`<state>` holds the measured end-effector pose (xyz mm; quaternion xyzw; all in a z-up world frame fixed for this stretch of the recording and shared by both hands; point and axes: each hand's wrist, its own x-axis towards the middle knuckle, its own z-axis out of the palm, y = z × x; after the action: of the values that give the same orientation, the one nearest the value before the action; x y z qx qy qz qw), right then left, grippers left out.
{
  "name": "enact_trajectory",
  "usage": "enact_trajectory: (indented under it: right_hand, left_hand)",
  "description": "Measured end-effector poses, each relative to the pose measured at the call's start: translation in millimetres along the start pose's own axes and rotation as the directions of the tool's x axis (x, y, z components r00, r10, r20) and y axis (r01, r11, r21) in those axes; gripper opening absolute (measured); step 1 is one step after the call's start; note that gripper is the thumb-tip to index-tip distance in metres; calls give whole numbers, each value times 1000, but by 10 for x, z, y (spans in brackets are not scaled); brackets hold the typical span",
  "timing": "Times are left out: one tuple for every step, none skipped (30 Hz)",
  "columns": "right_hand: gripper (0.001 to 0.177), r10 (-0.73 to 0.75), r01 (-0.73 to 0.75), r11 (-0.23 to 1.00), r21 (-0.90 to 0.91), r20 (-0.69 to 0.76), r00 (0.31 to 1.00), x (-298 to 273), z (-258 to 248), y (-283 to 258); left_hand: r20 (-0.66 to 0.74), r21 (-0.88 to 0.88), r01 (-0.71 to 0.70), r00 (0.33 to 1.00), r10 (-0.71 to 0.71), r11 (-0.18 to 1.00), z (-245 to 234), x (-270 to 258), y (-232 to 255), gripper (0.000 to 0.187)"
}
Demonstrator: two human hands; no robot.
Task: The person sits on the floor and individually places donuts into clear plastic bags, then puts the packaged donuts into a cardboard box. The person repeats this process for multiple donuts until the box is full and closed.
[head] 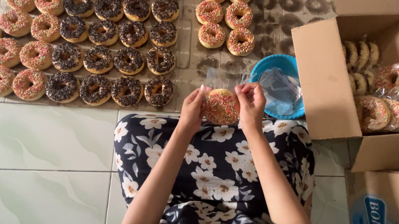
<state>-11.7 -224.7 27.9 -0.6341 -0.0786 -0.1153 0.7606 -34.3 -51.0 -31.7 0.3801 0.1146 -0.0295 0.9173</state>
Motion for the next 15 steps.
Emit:
enact_trajectory:
  right_hand:
    - [10, 27, -27, 1000, 5, 46, 999, -10, -13, -16]
    - [6, 54, -55, 998, 8, 93, 994, -19, -27, -39]
    - [9, 80, -82, 997, 10, 139, 987, -25, -39, -67]
    - [10, 128, -129, 992, -3, 152, 980, -25, -52, -100]
    - [11, 176, -175, 984, -18, 166, 970, -21, -70, -136]
    - [13, 224, -221, 975, -33, 180, 958, -14, -85, -173]
    - [13, 255, -257, 966, -12, 196, 947, -3, -97, -207]
    - [14, 285, -293, 956, 8, 212, 935, 15, -117, -242]
    - [15, 314, -329, 944, 28, 230, 921, 38, -135, -271]
    - [12, 261, -275, 961, 21, 250, 932, 59, -152, -291]
    - [10, 209, -221, 975, 15, 269, 940, 73, -180, -304]
    - [10, 156, -166, 986, 9, 289, 945, 89, -208, -309]
    - [9, 173, -187, 982, 15, 307, 936, 101, -236, -307]
    - [9, 190, -208, 978, 20, 326, 926, 114, -263, -299]
    - [9, 205, -228, 973, 25, 343, 916, 133, -290, -289]
  left_hand:
    - [34, 15, 21, 999, -22, 1000, 34, -17, 68, 20]
    - [68, 32, 42, 997, -45, 999, 65, -25, 132, 21]
    - [90, 30, 47, 995, -49, 998, 90, -24, 193, 17]
    - [111, 28, 51, 992, -53, 998, 106, -15, 250, 14]
    - [132, 26, 54, 990, -57, 998, 115, -4, 296, 11]
    - [116, 37, 38, 992, -42, 999, 121, 14, 335, 10]
    - [98, 48, 22, 995, -26, 999, 118, 31, 373, 10]
    - [81, 60, 5, 997, -10, 998, 111, 41, 405, 9]
    - [67, 49, -23, 998, 19, 999, 104, 49, 437, 9]
    - [52, 39, -51, 997, 48, 998, 99, 54, 464, 9]
    - [38, 28, -77, 996, 76, 997, 100, 52, 478, 9]
    - [36, 47, -97, 995, 95, 994, 107, 46, 487, 10]
    - [34, 65, -115, 993, 113, 991, 116, 35, 496, 11]
    - [33, 84, -134, 991, 132, 987, 128, 22, 504, 12]
    - [42, 97, -165, 986, 161, 982, 148, 15, 513, 12]
